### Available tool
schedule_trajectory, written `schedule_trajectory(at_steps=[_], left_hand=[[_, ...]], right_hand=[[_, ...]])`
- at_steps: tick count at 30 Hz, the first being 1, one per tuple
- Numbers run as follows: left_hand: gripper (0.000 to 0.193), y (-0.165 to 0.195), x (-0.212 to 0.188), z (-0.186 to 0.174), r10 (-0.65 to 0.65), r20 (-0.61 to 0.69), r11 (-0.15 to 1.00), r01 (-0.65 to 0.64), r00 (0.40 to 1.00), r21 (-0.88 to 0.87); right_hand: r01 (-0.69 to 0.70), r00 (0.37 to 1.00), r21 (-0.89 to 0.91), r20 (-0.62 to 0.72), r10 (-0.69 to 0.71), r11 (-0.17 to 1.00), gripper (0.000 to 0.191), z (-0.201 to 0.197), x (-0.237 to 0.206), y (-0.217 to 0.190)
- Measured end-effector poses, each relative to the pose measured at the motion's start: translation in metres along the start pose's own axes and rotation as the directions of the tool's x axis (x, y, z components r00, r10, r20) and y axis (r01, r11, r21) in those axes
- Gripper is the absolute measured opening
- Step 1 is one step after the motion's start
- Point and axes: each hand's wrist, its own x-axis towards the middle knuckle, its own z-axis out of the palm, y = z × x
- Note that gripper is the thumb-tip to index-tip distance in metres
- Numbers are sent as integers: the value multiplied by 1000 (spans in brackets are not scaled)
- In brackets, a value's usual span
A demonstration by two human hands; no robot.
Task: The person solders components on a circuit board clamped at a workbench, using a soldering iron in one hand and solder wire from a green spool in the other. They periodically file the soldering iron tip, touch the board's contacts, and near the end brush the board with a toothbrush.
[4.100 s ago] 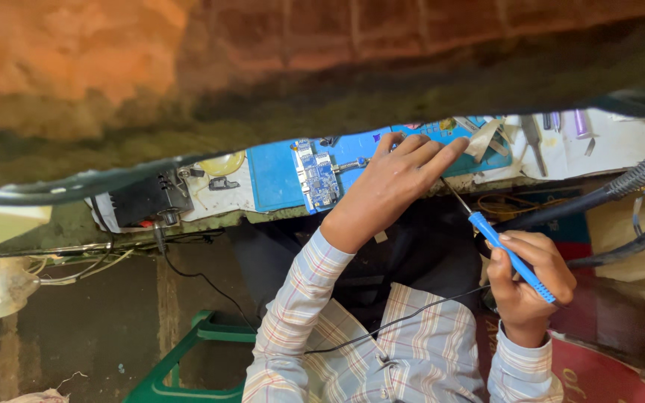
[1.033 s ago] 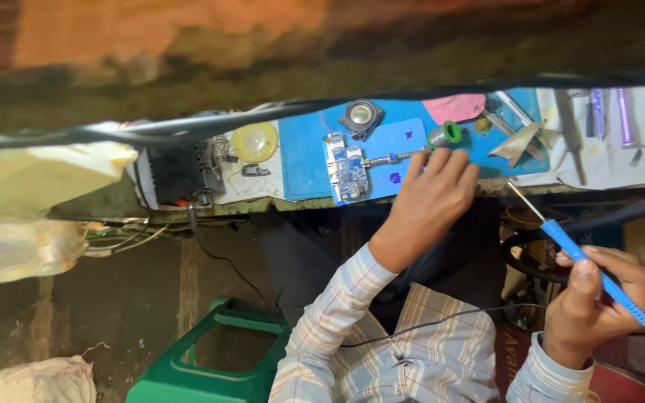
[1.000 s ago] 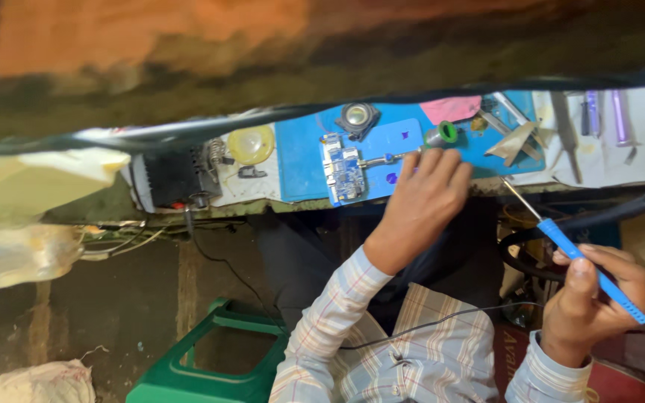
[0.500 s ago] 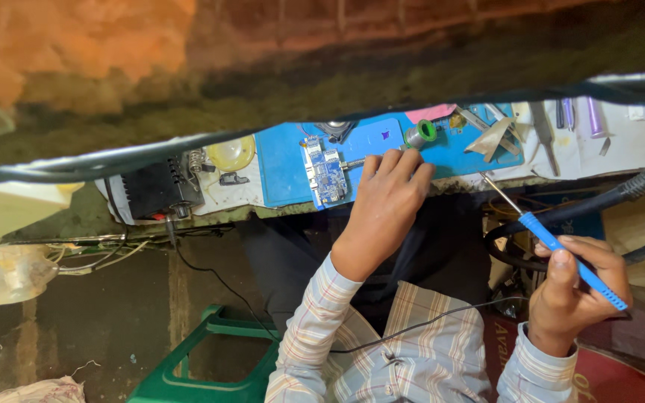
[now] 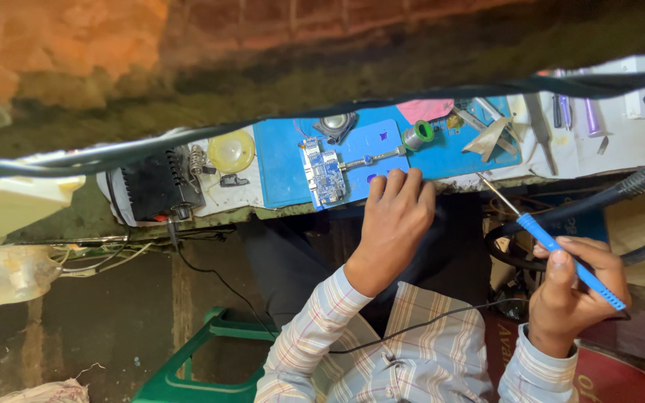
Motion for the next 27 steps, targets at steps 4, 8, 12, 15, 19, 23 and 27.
schedule_trajectory(at_steps=[4,8,12,15,19,23,27], left_hand=[[9,4,3,-2,-29,82,996,21,996,88],[9,6,9,-1,11,32,991,-16,999,137],[11,6,10,-2,67,62,983,-77,996,168],[9,6,14,-1,129,75,954,-144,989,261],[8,4,19,-1,150,127,913,-186,981,364],[12,5,8,-13,110,32,960,-115,993,257],[15,0,-21,-40,-100,-46,990,95,994,-104]], right_hand=[[-10,1000,11,1,10,1000,32,-1,-1,-2],[-9,1000,17,-1,9,1000,34,0,-1,-4],[-7,1000,25,4,7,1000,35,1,1,-5],[-10,1000,29,7,10,1000,35,1,1,-6],[-5,1000,29,12,4,1000,34,-1,-3,-3],[5,1000,30,4,-5,1000,32,-5,-5,3],[15,1000,38,15,-15,999,34,-9,-6,11]])
